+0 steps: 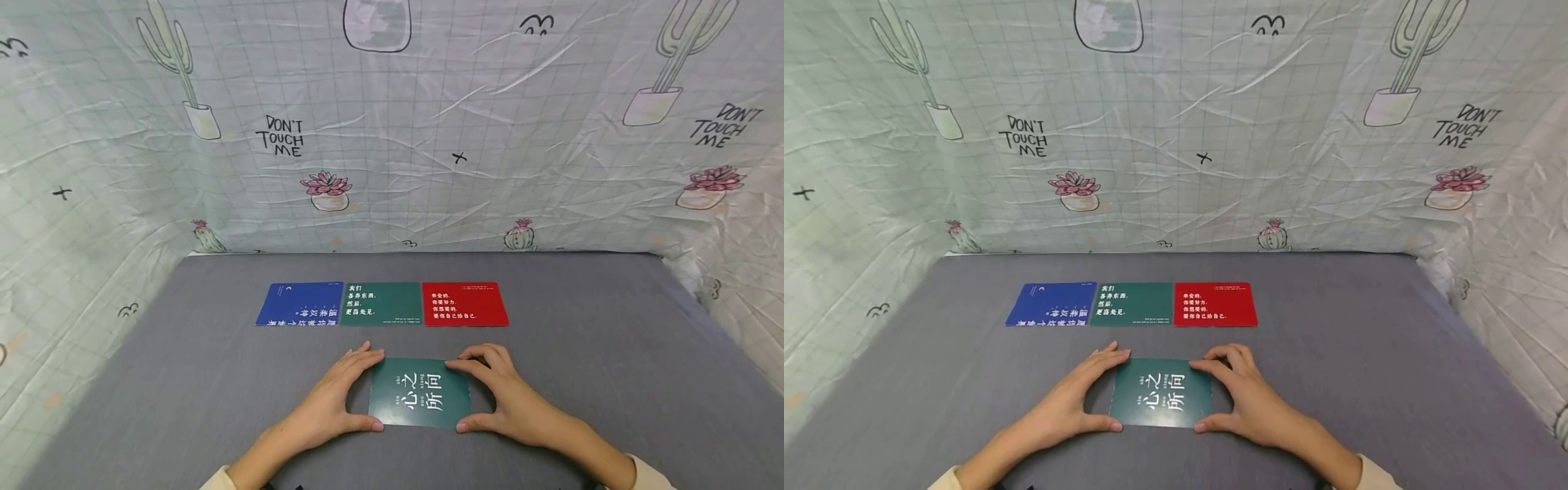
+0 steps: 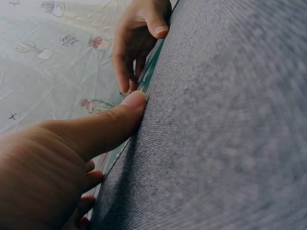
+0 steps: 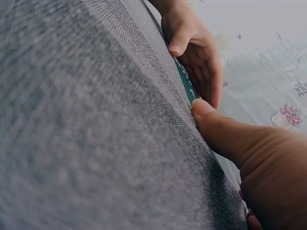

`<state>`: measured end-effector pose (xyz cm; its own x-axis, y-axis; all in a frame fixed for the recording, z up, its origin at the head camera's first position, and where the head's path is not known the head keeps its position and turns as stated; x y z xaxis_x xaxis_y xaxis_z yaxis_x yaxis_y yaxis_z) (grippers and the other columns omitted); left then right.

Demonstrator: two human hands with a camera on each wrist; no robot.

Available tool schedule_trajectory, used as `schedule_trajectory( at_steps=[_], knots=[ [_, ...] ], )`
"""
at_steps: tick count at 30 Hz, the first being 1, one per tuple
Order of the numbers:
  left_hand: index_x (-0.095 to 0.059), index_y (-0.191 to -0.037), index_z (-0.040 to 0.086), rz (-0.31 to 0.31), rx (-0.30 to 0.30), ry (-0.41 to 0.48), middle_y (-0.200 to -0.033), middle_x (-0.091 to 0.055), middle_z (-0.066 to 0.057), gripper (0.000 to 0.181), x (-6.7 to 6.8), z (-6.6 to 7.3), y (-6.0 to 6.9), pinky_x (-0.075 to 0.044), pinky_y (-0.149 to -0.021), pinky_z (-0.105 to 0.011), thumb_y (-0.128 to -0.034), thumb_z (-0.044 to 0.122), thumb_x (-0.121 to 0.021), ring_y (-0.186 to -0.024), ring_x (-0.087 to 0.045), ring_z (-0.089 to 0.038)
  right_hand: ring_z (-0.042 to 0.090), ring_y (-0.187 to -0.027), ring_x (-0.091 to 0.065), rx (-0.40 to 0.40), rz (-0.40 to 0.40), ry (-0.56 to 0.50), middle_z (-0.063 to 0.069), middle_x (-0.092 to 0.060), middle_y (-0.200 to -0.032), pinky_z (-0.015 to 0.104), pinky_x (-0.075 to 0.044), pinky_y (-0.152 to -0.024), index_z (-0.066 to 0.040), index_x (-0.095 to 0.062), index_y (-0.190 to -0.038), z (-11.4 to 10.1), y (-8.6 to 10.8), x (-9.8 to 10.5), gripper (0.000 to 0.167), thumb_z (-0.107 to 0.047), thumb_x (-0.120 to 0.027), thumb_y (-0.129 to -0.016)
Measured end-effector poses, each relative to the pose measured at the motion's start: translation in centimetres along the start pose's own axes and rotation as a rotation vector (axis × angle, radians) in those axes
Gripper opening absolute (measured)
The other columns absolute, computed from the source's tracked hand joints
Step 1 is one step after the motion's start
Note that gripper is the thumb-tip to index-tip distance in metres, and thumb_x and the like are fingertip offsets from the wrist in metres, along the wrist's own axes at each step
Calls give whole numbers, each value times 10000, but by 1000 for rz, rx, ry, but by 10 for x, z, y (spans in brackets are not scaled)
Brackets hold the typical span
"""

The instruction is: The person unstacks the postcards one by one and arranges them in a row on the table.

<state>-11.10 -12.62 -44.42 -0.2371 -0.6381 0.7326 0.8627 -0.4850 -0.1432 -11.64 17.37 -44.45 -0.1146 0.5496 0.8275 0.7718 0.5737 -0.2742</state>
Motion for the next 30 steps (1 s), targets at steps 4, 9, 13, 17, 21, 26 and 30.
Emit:
schedule_trajectory(
  at_steps=[4,9,13,17,21,26,30],
  knots=[
    [-417,-1448,162,-4,-4,-1,-1525,-326,-42,955,1,1,-1,-184,-1129,-497,-640,417,-859,-1422,-202,-265,147,-1233,-252,-22,5,3,-101,-389,-1290,356,-449,-936,-224,-536,-1349,-1,0,1,801,-582,-778,-674],
    [-414,-1450,159,-6,-7,-5,-1526,-324,-39,957,1,1,-1,-184,-1130,-493,-644,431,-853,-1423,-201,-258,152,-1228,-259,-28,9,-1,-103,-402,-1277,370,-444,-936,-220,-553,-1336,-2,0,3,798,-574,-791,-661],
    [-412,-1452,166,-7,-3,-6,-1529,-318,-41,959,1,1,0,-192,-1125,-503,-644,439,-849,-1422,-200,-272,152,-1224,-257,-36,9,-2,-113,-403,-1265,390,-435,-937,-242,-557,-1332,-2,0,3,791,-581,-788,-656],
    [-409,-1453,173,-7,-2,-9,-1529,-317,-35,959,1,1,0,-196,-1125,-500,-646,452,-844,-1422,-199,-268,143,-1224,-246,-44,4,-13,-121,-393,-1260,392,-439,-931,-264,-544,-1343,-3,0,2,795,-585,-783,-656],
    [-402,-1457,167,-4,-5,-11,-1527,-320,-33,965,1,1,0,-194,-1126,-497,-647,443,-847,-1423,-199,-265,137,-1214,-243,-45,4,-23,-119,-379,-1259,384,-451,-917,-279,-519,-1364,-3,1,2,815,-580,-785,-655],
    [-377,-1470,163,-2,11,-10,-1536,-299,-57,986,0,1,0,-213,-1111,-525,-647,429,-850,-1415,-203,-313,136,-1202,-243,-14,23,-19,-111,-365,-1266,365,-454,-906,-285,-499,-1375,-1,1,1,831,-580,-783,-652],
    [-369,-1471,170,11,25,-7,-1539,-289,-77,993,0,0,1,-246,-1091,-550,-646,441,-849,-1401,-224,-351,143,-1204,-242,4,36,-18,-104,-362,-1271,355,-451,-905,-280,-498,-1376,0,0,0,833,-575,-786,-651]
  ],
)
Point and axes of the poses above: each hand's wrist, its own y-axis away from the middle knuckle, its own x-axis out of the back of the hand, z = x × y, the point moved 2 cm from there along -y, towards the middle knuckle
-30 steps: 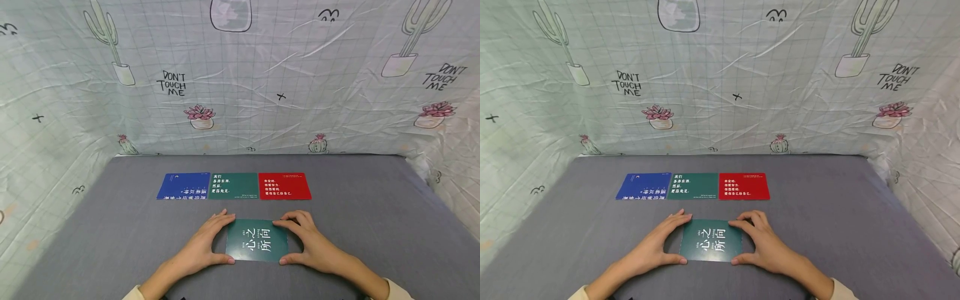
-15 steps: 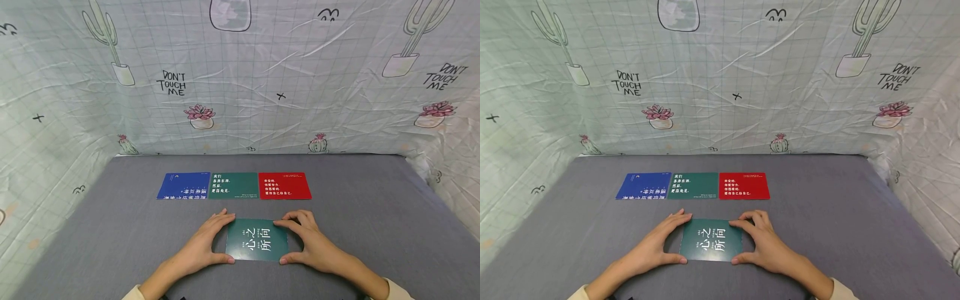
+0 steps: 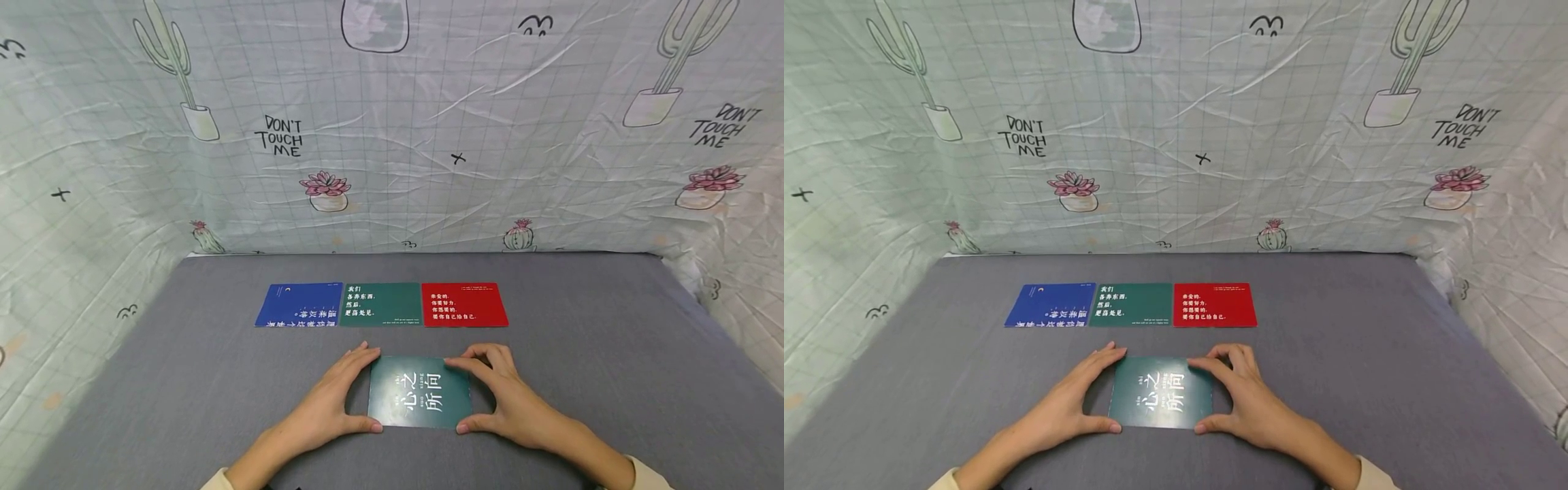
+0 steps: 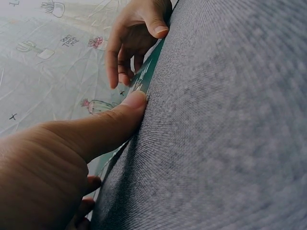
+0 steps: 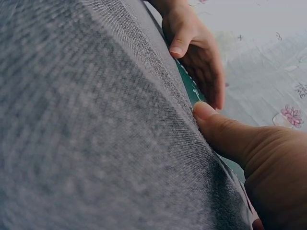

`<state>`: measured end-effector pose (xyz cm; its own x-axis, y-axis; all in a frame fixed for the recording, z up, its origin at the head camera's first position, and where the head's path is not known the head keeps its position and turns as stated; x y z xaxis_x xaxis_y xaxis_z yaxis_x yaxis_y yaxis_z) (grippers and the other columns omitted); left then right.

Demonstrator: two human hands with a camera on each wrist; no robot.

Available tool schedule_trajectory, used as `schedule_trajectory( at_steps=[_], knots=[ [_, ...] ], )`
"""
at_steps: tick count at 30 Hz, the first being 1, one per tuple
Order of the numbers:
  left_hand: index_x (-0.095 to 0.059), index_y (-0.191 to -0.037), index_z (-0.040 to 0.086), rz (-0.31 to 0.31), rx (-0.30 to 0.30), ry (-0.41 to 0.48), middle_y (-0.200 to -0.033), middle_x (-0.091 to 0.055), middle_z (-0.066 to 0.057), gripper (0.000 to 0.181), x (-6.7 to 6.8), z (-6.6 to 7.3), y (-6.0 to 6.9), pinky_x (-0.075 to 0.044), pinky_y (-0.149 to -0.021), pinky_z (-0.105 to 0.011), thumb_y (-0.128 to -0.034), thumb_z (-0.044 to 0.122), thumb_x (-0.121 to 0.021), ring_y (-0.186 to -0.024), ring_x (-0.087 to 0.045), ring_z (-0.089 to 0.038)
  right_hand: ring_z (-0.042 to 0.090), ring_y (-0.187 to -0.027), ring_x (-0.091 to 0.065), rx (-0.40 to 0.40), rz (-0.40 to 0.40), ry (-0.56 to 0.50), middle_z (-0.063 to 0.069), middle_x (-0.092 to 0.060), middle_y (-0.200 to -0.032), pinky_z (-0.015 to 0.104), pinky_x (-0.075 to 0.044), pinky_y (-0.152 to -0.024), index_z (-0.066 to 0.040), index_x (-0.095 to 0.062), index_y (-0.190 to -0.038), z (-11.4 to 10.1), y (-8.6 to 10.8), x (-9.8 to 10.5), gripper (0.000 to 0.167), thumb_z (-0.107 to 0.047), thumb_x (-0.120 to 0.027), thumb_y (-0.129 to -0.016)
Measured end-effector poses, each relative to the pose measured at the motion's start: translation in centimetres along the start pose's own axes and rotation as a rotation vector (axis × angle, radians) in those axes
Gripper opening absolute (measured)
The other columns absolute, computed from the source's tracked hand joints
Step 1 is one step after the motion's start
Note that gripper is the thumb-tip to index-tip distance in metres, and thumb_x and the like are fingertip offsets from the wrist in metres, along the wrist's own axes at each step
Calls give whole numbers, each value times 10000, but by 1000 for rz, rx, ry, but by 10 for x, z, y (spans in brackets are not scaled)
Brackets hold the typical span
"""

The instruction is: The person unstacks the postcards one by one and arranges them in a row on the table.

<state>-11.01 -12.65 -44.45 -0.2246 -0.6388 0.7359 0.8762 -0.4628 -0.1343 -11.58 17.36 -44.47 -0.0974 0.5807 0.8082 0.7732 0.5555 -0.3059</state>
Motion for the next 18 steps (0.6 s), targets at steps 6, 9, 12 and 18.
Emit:
schedule_trajectory(
  at_steps=[6,9,12,18],
  knots=[
    [-349,-1476,195,22,-83,-8,-1530,-299,-52,1011,0,2,0,-327,-1064,-503,-636,406,-871,-1398,-267,-234,135,-1212,-232,-28,-22,-11,-112,-352,-1278,372,-451,-917,-302,-486,-1383,-1,0,0,815,-563,-784,-670],
    [-329,-1483,210,30,-143,-13,-1529,-284,-41,1025,0,3,0,-361,-1045,-486,-635,388,-878,-1399,-260,-190,132,-1215,-232,-35,-30,-15,-114,-354,-1281,357,-456,-917,-304,-486,-1381,-1,1,0,800,-562,-778,-683],
    [-338,-1478,189,49,-179,-16,-1525,-286,-45,1012,0,4,0,-368,-1040,-484,-646,393,-875,-1399,-261,-193,139,-1228,-234,-24,-35,-10,-102,-362,-1298,362,-448,-926,-302,-486,-1381,-1,1,-1,780,-567,-763,-702],
    [-397,-1446,131,105,-221,-34,-1507,-345,-57,973,1,5,0,-258,-1116,-415,-648,416,-875,-1396,-281,-236,170,-1290,-219,21,-59,8,-25,-359,-1397,461,-431,-953,-306,-455,-1403,-2,1,2,790,-588,-737,-721]
  ],
)
Point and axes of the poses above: each hand's wrist, its own y-axis away from the middle knuckle, its own x-axis out of the back of the hand, z = x × y, the point moved 2 cm from there along -y, towards the middle knuckle
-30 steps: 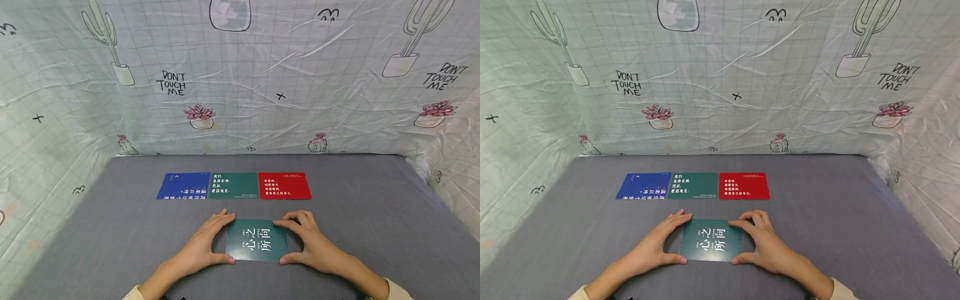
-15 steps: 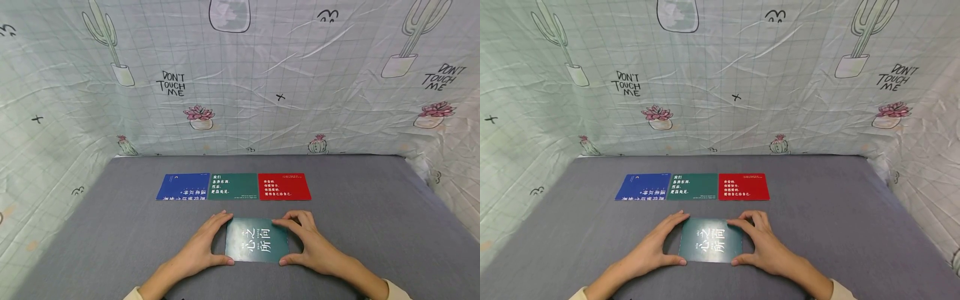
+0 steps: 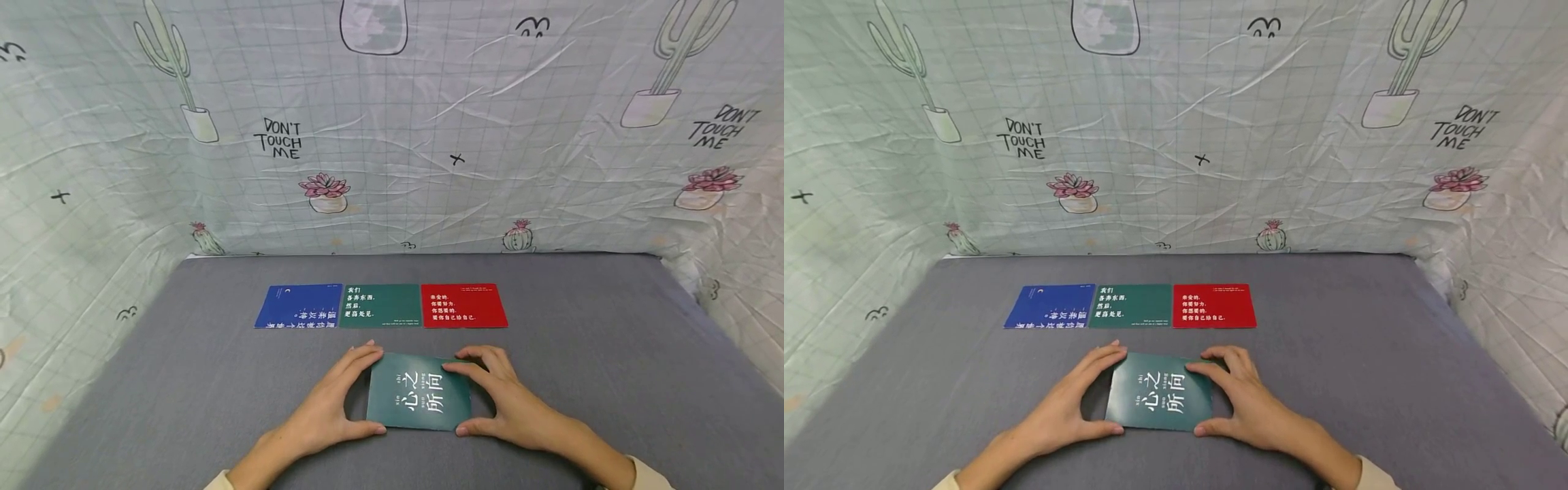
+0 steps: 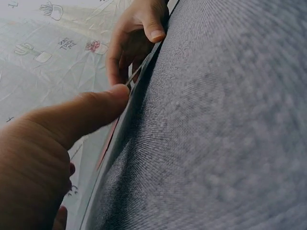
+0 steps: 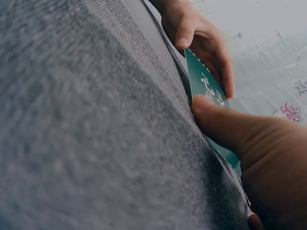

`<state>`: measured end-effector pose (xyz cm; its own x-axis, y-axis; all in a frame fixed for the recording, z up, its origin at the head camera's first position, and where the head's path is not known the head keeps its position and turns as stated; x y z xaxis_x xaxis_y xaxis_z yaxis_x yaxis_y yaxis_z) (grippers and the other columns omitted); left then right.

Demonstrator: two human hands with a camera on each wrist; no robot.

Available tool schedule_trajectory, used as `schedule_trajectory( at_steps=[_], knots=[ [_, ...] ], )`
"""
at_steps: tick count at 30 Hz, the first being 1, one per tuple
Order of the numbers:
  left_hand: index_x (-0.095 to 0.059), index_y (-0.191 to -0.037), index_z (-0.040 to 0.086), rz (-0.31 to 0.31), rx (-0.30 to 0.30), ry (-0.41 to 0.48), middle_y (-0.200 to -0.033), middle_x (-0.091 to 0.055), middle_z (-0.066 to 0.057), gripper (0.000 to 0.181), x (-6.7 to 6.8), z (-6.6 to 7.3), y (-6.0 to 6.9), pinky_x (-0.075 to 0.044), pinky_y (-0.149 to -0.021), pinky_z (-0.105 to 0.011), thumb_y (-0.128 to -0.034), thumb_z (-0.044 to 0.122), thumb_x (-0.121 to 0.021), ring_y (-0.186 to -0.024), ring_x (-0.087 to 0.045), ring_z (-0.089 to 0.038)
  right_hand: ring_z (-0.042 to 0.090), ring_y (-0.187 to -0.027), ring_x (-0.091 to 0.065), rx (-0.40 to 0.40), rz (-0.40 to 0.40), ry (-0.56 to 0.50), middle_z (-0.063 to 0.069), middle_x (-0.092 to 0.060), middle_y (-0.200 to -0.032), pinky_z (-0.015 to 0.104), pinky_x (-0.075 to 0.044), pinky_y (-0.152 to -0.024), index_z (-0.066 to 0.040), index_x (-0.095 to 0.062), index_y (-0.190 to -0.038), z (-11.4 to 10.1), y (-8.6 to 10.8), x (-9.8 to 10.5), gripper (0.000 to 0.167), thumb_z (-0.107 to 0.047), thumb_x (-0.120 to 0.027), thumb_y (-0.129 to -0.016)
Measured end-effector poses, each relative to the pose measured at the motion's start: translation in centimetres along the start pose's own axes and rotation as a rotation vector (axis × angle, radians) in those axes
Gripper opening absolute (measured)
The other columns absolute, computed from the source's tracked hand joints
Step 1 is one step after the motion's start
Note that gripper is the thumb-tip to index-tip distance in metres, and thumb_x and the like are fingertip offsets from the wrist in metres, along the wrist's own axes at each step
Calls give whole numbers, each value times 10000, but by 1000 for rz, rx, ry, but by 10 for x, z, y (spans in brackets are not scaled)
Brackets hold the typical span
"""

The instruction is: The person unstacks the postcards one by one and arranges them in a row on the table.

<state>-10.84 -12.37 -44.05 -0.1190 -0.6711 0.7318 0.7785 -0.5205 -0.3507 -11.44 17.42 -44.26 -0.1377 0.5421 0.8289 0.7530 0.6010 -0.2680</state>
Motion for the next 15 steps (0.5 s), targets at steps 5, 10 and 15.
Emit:
schedule_trajectory(
  at_steps=[5,10,15],
  knots=[
    [-429,-1417,84,42,-86,-13,-1470,-400,-79,939,0,1,-2,-165,-1147,-314,-661,438,-861,-1381,-310,-260,168,-1296,-212,26,-49,-3,-18,-333,-1423,487,-431,-947,-305,-418,-1427,-2,0,3,842,-606,-734,-707],
    [-427,-1417,76,59,-127,-12,-1450,-426,-65,930,3,9,-5,-179,-1145,-367,-674,442,-852,-1384,-306,-238,163,-1285,-236,73,-64,4,-7,-341,-1422,445,-457,-930,-292,-402,-1439,-3,-1,7,831,-571,-741,-733],
    [-396,-1445,149,59,-103,-16,-1475,-393,13,933,6,16,-8,-168,-1149,-355,-683,446,-845,-1397,-282,-209,159,-1286,-244,93,-76,6,19,-318,-1447,409,-482,-918,-277,-379,-1455,-1,0,13,849,-542,-753,-740]
  ],
)
Point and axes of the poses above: each hand's wrist, its own y-axis away from the middle knuckle, its own x-axis out of the back of the hand, z = x × y, the point moved 2 cm from there along -y, towards the middle knuckle
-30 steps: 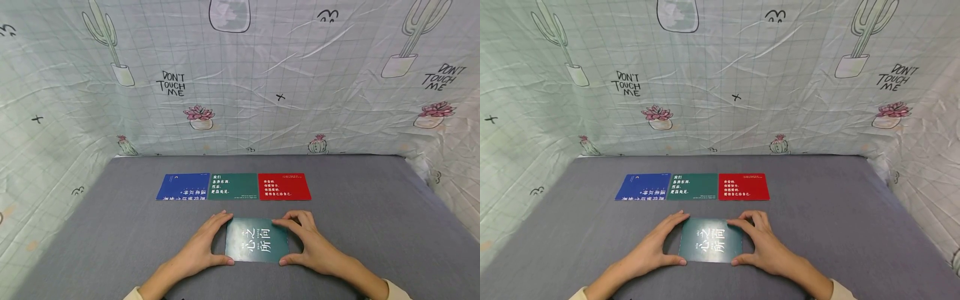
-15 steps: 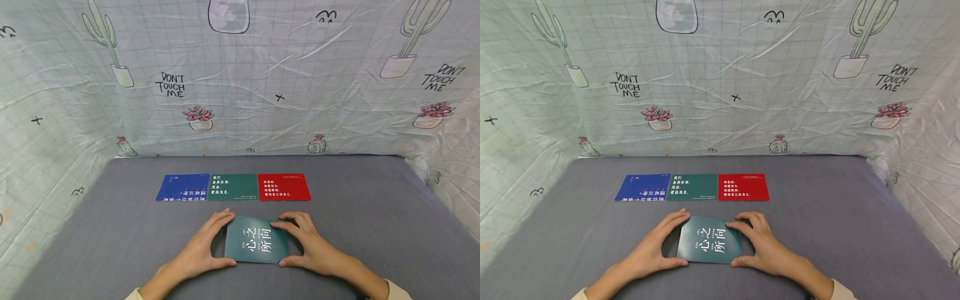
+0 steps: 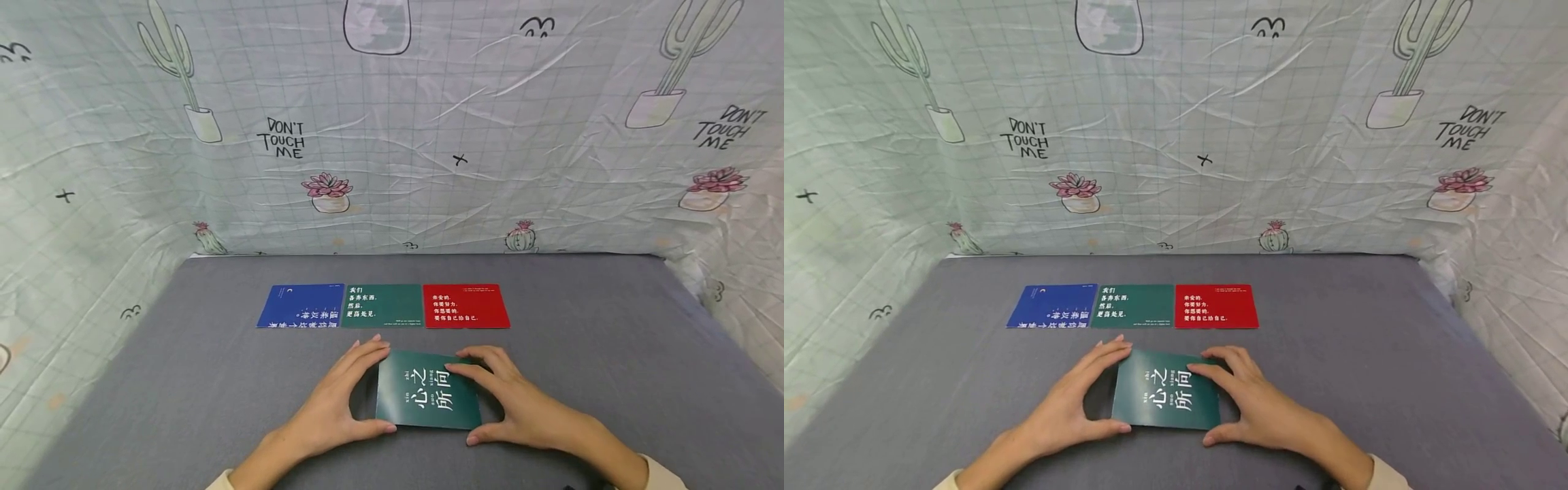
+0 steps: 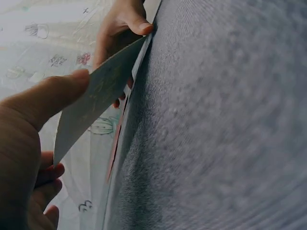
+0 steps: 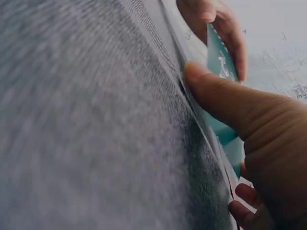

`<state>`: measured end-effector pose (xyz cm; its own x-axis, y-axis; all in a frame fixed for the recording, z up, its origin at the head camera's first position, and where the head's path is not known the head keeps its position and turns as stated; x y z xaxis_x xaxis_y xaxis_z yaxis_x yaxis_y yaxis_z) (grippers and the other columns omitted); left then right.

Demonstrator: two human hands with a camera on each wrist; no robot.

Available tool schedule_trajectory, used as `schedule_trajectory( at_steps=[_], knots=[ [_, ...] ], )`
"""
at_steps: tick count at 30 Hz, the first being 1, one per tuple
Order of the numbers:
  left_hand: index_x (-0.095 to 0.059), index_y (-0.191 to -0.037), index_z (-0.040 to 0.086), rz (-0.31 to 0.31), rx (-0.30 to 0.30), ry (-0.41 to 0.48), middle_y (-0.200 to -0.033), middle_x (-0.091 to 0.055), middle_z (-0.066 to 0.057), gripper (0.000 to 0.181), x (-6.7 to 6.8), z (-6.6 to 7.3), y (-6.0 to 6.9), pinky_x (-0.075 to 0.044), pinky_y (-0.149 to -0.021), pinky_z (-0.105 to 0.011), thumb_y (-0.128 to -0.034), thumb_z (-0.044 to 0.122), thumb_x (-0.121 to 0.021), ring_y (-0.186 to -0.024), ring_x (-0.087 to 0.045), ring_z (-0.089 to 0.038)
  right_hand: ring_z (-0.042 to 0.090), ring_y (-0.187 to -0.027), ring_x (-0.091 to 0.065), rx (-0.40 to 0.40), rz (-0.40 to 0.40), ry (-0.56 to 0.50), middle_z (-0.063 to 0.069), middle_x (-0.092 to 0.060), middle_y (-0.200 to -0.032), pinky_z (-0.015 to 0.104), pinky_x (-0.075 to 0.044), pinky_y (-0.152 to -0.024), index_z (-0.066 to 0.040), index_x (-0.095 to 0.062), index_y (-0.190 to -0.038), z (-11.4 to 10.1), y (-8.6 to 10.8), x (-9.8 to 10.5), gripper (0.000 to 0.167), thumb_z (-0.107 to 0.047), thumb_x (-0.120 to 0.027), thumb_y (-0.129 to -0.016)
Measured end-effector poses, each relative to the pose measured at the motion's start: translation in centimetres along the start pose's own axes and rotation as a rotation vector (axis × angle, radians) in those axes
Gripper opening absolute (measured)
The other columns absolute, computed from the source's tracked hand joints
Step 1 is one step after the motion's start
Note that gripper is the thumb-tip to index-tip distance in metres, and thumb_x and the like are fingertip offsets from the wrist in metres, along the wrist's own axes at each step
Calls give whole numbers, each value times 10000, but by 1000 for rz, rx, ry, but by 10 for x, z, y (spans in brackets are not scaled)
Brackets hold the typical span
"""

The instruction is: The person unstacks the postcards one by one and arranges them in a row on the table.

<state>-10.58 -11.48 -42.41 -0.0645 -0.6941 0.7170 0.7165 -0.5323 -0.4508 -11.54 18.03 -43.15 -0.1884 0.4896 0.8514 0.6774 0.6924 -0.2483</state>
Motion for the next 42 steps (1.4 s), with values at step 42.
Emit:
schedule_trajectory(
  at_steps=[42],
  knots=[
    [-415,-1426,98,-217,83,-191,-1482,-367,-39,836,-71,28,-156,-242,-1126,-369,-762,469,-762,-1412,-230,-168,274,-1332,-304,-180,-13,76,52,-322,-1497,544,-380,-906,-262,-513,-1377,93,38,122,683,-334,-804,-763]
  ],
)
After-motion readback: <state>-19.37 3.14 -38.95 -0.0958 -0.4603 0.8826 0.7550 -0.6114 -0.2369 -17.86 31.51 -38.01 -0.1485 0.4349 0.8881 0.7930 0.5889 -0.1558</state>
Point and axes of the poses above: each hand's wrist, its own y-axis away from the middle knuckle, its own x-axis out of the back of the hand, z = x × y, the point moved 2 cm from there along -y, towards the middle knuckle
